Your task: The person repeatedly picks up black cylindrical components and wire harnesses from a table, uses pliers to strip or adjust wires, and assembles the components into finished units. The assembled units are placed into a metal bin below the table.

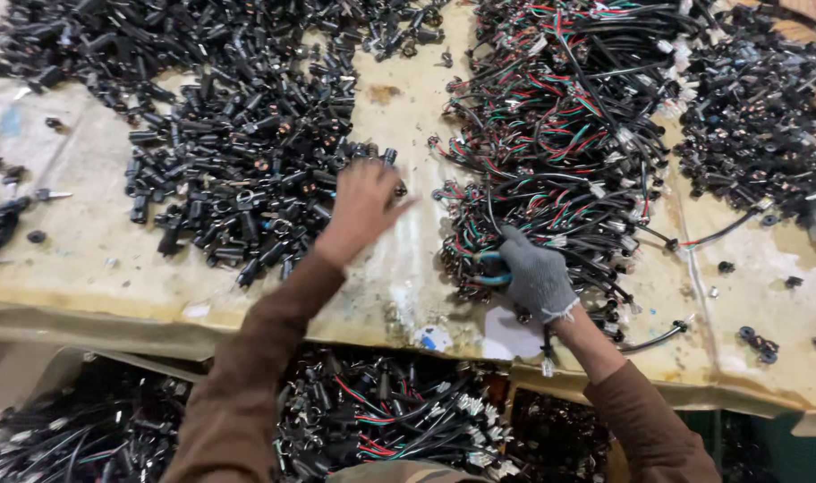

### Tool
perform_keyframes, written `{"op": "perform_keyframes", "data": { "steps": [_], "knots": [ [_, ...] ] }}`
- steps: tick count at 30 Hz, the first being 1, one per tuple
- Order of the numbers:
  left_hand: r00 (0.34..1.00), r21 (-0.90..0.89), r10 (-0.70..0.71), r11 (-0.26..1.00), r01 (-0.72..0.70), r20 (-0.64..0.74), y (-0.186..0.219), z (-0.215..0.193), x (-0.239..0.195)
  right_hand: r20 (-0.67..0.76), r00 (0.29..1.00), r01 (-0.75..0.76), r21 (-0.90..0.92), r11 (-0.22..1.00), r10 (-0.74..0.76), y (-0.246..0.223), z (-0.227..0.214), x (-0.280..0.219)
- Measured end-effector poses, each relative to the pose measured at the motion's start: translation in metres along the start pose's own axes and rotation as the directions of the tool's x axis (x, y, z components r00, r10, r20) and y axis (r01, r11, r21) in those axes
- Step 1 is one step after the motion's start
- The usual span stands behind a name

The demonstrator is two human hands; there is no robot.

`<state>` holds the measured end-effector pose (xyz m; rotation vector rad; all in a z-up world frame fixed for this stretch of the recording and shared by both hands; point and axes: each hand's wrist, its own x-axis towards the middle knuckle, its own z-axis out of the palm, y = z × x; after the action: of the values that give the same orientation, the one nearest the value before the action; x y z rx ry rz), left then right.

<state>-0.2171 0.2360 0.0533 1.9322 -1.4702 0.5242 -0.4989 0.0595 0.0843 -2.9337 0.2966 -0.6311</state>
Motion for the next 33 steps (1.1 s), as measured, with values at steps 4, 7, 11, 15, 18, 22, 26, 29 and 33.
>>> {"op": "perform_keyframes", "data": {
  "steps": [4,7,11,15,18,22,26,29,33],
  "knots": [
    [0.993,0.331,-0.100,0.937,0.114,-0.060,-0.038,0.054,0.056,0.001,0.995,0.104,0.055,0.993,-0.104,0.016,-0.014,0.006],
    [0.895,0.488,-0.282,0.869,0.085,0.346,-0.034,0.076,0.046,0.064,0.997,-0.057,0.067,0.996,0.053,0.022,-0.021,0.028],
    [0.854,0.361,-0.163,0.932,-0.032,0.495,-0.004,0.075,0.000,0.112,0.959,-0.251,-0.086,0.964,0.259,0.010,-0.028,0.055],
    [0.901,0.257,-0.055,0.964,-0.064,0.431,0.020,0.042,-0.031,-0.140,0.977,-0.164,0.006,0.986,0.163,-0.015,-0.010,0.080],
    [0.908,0.215,-0.039,0.975,-0.056,0.418,0.034,0.020,-0.051,-0.136,0.973,-0.193,-0.047,0.980,0.185,-0.025,0.024,0.099],
    [0.925,0.206,0.007,0.974,-0.092,0.380,0.037,0.001,-0.064,-0.013,0.987,-0.161,-0.105,0.981,0.160,-0.029,0.080,0.132],
    [0.931,0.190,-0.058,0.982,-0.012,0.360,0.022,-0.002,-0.071,0.129,0.968,-0.162,-0.334,0.928,0.215,-0.029,0.125,0.139],
    [0.937,0.103,-0.155,0.986,0.128,0.314,0.009,0.003,-0.074,0.210,0.954,-0.140,-0.324,0.936,0.215,-0.022,0.131,0.132],
    [0.972,-0.103,-0.201,0.971,0.214,0.125,0.001,0.000,-0.076,0.062,0.977,-0.215,0.194,0.957,0.206,-0.006,0.087,0.125]
  ]
}}
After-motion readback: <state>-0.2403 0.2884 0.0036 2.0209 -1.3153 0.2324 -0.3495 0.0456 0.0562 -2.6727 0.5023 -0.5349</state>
